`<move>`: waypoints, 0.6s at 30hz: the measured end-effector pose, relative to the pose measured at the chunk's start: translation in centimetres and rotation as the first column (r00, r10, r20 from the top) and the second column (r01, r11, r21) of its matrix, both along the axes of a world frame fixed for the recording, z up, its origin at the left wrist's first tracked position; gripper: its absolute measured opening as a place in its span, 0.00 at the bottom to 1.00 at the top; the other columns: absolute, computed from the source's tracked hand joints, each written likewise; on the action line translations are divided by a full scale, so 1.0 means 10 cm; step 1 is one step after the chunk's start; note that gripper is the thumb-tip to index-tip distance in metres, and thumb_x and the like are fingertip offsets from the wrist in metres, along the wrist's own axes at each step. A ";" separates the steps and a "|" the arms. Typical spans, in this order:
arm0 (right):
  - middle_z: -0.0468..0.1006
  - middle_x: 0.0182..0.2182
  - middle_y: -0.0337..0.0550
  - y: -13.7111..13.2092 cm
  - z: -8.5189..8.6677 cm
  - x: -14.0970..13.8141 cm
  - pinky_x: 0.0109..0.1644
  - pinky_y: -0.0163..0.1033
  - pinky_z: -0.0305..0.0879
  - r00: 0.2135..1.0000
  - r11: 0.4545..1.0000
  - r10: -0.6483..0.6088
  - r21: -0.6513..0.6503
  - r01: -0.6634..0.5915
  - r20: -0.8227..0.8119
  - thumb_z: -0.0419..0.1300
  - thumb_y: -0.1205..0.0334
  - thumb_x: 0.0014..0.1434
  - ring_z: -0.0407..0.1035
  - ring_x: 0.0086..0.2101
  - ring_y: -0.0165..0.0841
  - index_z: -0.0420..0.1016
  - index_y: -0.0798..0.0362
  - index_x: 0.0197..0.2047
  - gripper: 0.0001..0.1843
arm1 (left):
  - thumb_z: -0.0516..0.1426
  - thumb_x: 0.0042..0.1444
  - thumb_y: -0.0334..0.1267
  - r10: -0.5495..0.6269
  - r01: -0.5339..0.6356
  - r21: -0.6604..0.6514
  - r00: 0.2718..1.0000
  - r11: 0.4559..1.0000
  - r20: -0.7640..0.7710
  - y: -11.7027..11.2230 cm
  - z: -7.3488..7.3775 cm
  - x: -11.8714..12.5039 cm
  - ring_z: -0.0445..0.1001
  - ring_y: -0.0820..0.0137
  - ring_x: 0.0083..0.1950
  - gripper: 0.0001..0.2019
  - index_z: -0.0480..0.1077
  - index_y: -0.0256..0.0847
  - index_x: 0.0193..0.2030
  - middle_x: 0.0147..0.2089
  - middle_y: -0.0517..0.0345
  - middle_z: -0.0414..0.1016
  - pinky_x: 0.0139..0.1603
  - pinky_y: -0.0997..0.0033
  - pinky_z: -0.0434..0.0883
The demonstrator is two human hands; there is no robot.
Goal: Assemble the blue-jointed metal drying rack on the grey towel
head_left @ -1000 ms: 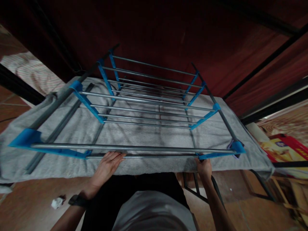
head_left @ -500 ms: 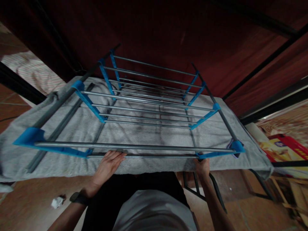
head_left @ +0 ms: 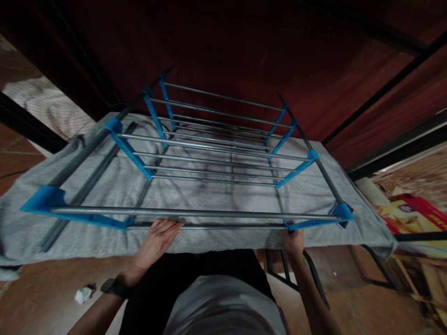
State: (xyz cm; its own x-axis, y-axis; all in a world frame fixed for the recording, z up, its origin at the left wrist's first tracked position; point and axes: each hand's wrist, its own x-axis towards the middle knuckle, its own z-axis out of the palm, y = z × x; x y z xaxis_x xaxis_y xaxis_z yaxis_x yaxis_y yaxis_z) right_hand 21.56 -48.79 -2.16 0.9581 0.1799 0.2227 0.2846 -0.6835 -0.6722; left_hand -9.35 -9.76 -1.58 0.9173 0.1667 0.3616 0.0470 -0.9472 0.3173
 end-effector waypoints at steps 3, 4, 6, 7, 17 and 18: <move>0.73 0.29 0.45 0.01 0.01 0.00 0.44 0.47 0.64 1.000 1.000 -0.003 0.007 0.003 -0.006 0.55 0.51 0.49 0.65 0.36 0.40 0.73 0.52 0.32 0.14 | 0.48 0.69 0.41 0.004 -0.004 -0.002 1.000 1.000 -0.007 0.00 0.00 0.00 0.75 0.66 0.44 0.16 0.75 0.43 0.52 0.45 0.55 0.79 0.50 0.63 0.66; 0.73 0.30 0.45 0.01 0.01 0.00 0.45 0.46 0.64 1.000 1.000 0.000 0.010 0.000 -0.009 0.56 0.51 0.49 0.65 0.36 0.40 0.73 0.51 0.32 0.14 | 0.48 0.69 0.41 0.007 -0.007 -0.005 1.000 1.000 -0.011 0.00 0.00 0.00 0.75 0.66 0.44 0.16 0.75 0.43 0.52 0.45 0.55 0.79 0.50 0.63 0.66; 0.73 0.29 0.45 0.02 0.02 -0.01 0.44 0.46 0.64 1.000 1.000 0.007 0.016 -0.006 -0.017 0.56 0.51 0.49 0.65 0.36 0.40 0.72 0.52 0.32 0.13 | 0.47 0.69 0.42 0.010 -0.010 -0.012 1.000 1.000 -0.022 0.00 0.00 0.00 0.75 0.66 0.44 0.16 0.75 0.43 0.52 0.45 0.55 0.79 0.50 0.63 0.66; 0.72 0.29 0.44 0.02 0.02 -0.01 0.44 0.46 0.64 1.000 1.000 0.009 0.019 -0.008 -0.019 0.56 0.52 0.49 0.65 0.36 0.39 0.72 0.52 0.32 0.13 | 0.47 0.69 0.42 0.011 -0.011 -0.015 1.000 1.000 -0.026 0.00 0.00 -0.01 0.75 0.66 0.43 0.16 0.75 0.43 0.52 0.45 0.55 0.79 0.50 0.63 0.66; 0.70 0.26 0.41 0.03 0.06 -0.06 0.42 0.43 0.64 0.999 0.999 0.024 0.040 -0.023 -0.024 0.55 0.52 0.49 0.64 0.34 0.37 0.70 0.51 0.30 0.11 | 0.48 0.69 0.43 0.014 -0.015 -0.032 1.000 0.999 -0.026 0.01 -0.06 -0.02 0.76 0.65 0.45 0.16 0.75 0.44 0.53 0.46 0.54 0.80 0.53 0.61 0.66; 0.70 0.27 0.42 0.03 0.06 -0.06 0.42 0.44 0.64 0.999 0.999 0.024 0.041 -0.023 -0.022 0.55 0.52 0.49 0.65 0.35 0.38 0.70 0.51 0.30 0.11 | 0.48 0.69 0.42 0.013 -0.014 -0.031 1.000 0.999 -0.024 0.01 -0.06 -0.02 0.75 0.65 0.45 0.16 0.75 0.44 0.53 0.46 0.54 0.80 0.53 0.61 0.65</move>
State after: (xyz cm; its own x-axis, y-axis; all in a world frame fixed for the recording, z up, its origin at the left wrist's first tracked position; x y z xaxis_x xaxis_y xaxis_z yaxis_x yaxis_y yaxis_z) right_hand 20.92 -48.47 -1.53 0.9585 0.1940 0.2087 0.2850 -0.6488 -0.7056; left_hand -9.59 -9.69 -2.14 0.9232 0.1898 0.3341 0.0674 -0.9360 0.3456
